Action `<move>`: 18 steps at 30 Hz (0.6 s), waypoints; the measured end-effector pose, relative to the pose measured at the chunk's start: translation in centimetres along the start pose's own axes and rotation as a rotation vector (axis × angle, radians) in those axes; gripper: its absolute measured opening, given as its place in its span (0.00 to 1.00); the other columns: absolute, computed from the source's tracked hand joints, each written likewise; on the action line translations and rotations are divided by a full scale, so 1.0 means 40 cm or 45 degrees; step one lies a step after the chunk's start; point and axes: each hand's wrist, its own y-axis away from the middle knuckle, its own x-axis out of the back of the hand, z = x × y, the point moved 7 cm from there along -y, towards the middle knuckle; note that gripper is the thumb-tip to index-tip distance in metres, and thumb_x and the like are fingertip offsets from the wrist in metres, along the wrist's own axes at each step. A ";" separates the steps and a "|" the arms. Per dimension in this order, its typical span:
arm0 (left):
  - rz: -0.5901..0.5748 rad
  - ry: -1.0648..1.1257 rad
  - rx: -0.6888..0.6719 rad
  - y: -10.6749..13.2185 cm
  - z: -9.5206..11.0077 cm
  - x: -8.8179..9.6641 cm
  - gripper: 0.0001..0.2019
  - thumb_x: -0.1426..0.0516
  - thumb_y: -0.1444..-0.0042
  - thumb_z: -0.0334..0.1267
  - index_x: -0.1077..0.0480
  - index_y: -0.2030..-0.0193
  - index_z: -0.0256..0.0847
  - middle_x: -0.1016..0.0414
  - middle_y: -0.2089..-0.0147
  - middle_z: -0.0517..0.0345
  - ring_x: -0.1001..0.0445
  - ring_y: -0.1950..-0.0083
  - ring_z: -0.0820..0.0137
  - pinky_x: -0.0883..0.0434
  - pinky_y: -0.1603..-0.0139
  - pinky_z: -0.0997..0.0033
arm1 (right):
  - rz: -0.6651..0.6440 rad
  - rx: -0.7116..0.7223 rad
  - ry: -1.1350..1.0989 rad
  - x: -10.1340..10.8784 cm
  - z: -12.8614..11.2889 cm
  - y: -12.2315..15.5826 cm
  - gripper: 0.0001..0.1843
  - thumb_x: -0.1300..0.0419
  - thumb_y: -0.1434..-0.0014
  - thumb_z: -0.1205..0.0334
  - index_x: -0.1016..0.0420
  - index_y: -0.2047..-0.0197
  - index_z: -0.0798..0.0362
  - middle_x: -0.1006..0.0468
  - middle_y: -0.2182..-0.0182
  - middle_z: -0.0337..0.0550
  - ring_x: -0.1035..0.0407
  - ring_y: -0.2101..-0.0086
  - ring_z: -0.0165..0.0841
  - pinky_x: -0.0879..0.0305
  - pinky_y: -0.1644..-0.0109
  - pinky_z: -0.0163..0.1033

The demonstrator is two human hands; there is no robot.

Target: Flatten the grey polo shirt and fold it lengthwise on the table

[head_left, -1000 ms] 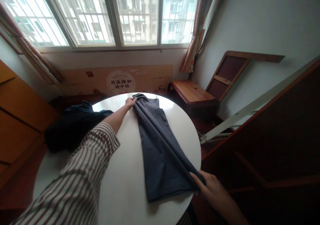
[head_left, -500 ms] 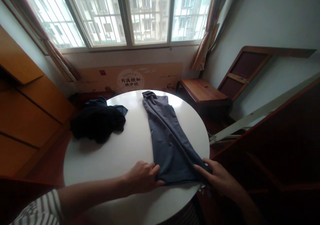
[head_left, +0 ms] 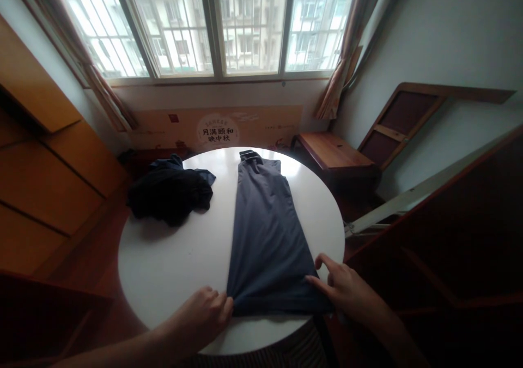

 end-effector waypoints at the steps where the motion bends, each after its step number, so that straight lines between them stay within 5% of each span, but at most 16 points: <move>1: -0.032 -0.002 -0.009 0.002 0.003 -0.006 0.07 0.44 0.44 0.24 0.31 0.68 0.40 0.27 0.72 0.56 0.29 0.76 0.67 0.40 0.76 0.67 | 0.066 0.011 0.097 0.013 -0.015 -0.011 0.15 0.41 0.41 0.45 0.31 0.63 0.49 0.27 0.81 0.38 0.29 0.78 0.37 0.39 0.72 0.37; 5: -0.096 -0.005 -0.081 0.005 0.024 0.007 0.06 0.42 0.46 0.25 0.29 0.67 0.39 0.27 0.73 0.56 0.28 0.77 0.66 0.40 0.78 0.66 | 0.276 0.360 0.269 0.052 -0.142 -0.108 0.16 0.49 0.32 0.51 0.27 0.62 0.52 0.21 0.67 0.47 0.25 0.66 0.38 0.34 0.59 0.40; 9: -0.045 0.163 -0.185 -0.037 0.009 0.083 0.08 0.44 0.39 0.37 0.30 0.70 0.41 0.28 0.76 0.57 0.29 0.78 0.67 0.36 0.76 0.66 | 0.225 0.778 0.293 0.055 -0.285 -0.313 0.16 0.51 0.31 0.61 0.25 0.49 0.56 0.24 0.48 0.52 0.29 0.48 0.38 0.37 0.42 0.40; 11: 0.058 0.235 -0.215 -0.111 -0.052 0.143 0.13 0.48 0.35 0.41 0.30 0.70 0.42 0.27 0.75 0.55 0.28 0.75 0.68 0.33 0.71 0.66 | 0.194 0.762 0.381 0.057 -0.323 -0.455 0.19 0.52 0.31 0.65 0.27 0.44 0.62 0.28 0.42 0.55 0.35 0.42 0.38 0.44 0.36 0.38; 14: 0.273 0.188 -0.039 -0.278 -0.218 0.217 0.17 0.55 0.30 0.38 0.29 0.66 0.39 0.24 0.66 0.49 0.24 0.65 0.66 0.29 0.60 0.65 | 0.143 0.629 0.468 0.061 -0.343 -0.659 0.23 0.55 0.31 0.69 0.34 0.37 0.67 0.33 0.37 0.59 0.42 0.36 0.39 0.50 0.33 0.41; 16: 0.316 0.188 0.031 -0.382 -0.299 0.224 0.16 0.55 0.30 0.36 0.26 0.60 0.38 0.22 0.57 0.44 0.23 0.55 0.63 0.29 0.50 0.62 | 0.142 0.544 0.487 0.067 -0.334 -0.762 0.25 0.56 0.29 0.65 0.40 0.33 0.66 0.39 0.34 0.60 0.46 0.34 0.43 0.52 0.32 0.48; 18: 0.352 0.261 -0.039 -0.444 -0.310 0.208 0.15 0.52 0.30 0.38 0.28 0.47 0.39 0.26 0.44 0.42 0.28 0.41 0.59 0.34 0.40 0.55 | 0.129 0.443 0.509 0.066 -0.304 -0.840 0.29 0.57 0.28 0.56 0.46 0.29 0.59 0.46 0.30 0.58 0.51 0.32 0.48 0.54 0.32 0.56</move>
